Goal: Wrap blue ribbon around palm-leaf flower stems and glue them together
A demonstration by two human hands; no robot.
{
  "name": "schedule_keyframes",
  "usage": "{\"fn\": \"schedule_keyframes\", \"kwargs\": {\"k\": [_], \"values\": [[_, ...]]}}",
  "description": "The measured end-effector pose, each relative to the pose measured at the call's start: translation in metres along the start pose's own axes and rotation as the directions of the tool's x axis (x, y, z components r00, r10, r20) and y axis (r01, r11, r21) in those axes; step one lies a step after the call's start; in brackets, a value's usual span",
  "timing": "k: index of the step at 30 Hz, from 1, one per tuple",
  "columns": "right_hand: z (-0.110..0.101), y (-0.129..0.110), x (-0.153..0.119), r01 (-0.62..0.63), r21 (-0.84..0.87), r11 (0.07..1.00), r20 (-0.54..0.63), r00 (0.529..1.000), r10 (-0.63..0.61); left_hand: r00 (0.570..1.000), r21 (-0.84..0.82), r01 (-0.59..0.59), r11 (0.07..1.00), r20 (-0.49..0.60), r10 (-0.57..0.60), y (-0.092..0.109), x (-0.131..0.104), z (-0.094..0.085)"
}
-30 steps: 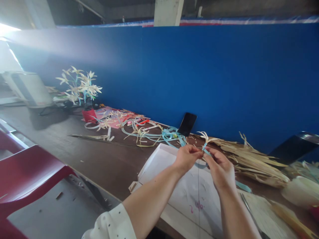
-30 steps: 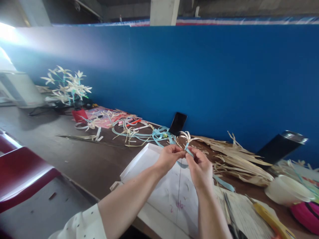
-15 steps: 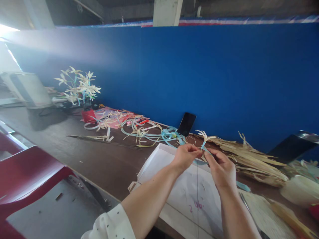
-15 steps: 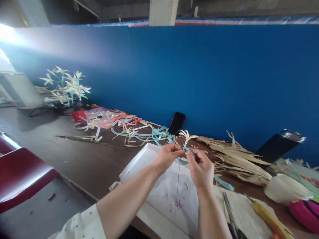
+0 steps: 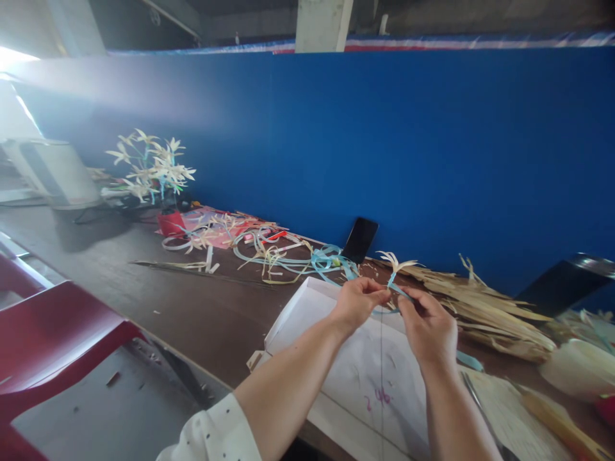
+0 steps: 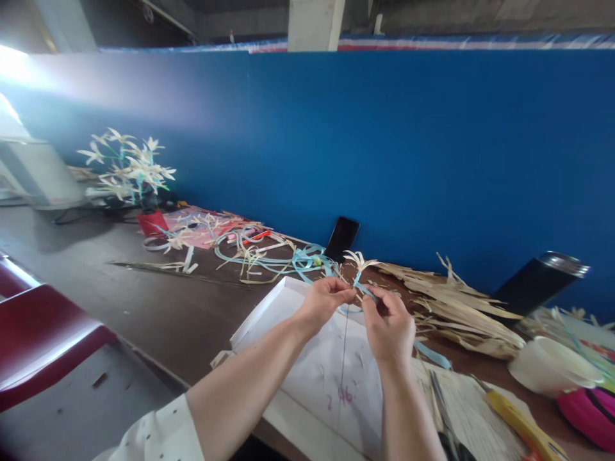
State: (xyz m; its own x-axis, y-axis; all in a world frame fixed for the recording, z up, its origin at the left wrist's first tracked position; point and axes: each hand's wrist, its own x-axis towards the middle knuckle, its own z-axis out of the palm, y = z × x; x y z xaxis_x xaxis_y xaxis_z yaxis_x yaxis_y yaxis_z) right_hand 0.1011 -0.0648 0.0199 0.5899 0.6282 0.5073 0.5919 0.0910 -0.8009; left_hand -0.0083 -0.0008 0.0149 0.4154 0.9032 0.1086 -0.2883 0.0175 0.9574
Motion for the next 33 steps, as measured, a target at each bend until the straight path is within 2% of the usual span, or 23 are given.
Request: {"fn": "schedule_keyframes", "kwargs": {"k": [3,8,12,16,23,28,30,33], "values": [[0.000,0.001,0.000,0.010,0.049,0.999,0.024,1.000,-0.011,1.000,0.021,-0.003,1.000,0.000,0.003,0.000,0.000,-0.001],[-0.002,0.004,0.001,0.003,-0.038,0.999,0.023,1.000,-0.002,1.000,0.035,-0.010,0.999,-0.003,0.010,0.001,0.000,-0.001],[-0.002,0.004,0.001,0.058,0.034,0.998,0.035,0.998,-0.059,1.000,0.022,-0.010,1.000,0.002,0.010,0.002,-0.001,-0.001],[-0.001,0.003,0.002,0.037,0.008,0.999,0.036,0.999,-0.037,1.000,-0.008,-0.009,1.000,0.006,0.009,0.003,-0.001,0.000],[0.002,0.002,0.003,0.060,-0.036,0.998,-0.031,0.998,-0.061,1.000,-0.047,0.008,0.999,0.002,-0.008,0.002,0.000,0.001],[0.001,-0.003,0.001,0.046,-0.104,0.993,-0.140,0.988,-0.061,1.000,-0.040,-0.006,0.999,0.006,0.006,-0.001,0.001,0.000],[0.001,-0.006,-0.001,0.029,-0.036,0.999,-0.147,0.989,-0.034,1.000,-0.029,0.002,1.000,-0.005,-0.002,0.000,0.001,0.000],[0.003,-0.009,-0.003,-0.002,0.130,0.991,-0.091,0.996,0.014,1.000,-0.037,0.016,0.999,0.000,-0.016,0.003,-0.001,0.000]]}}
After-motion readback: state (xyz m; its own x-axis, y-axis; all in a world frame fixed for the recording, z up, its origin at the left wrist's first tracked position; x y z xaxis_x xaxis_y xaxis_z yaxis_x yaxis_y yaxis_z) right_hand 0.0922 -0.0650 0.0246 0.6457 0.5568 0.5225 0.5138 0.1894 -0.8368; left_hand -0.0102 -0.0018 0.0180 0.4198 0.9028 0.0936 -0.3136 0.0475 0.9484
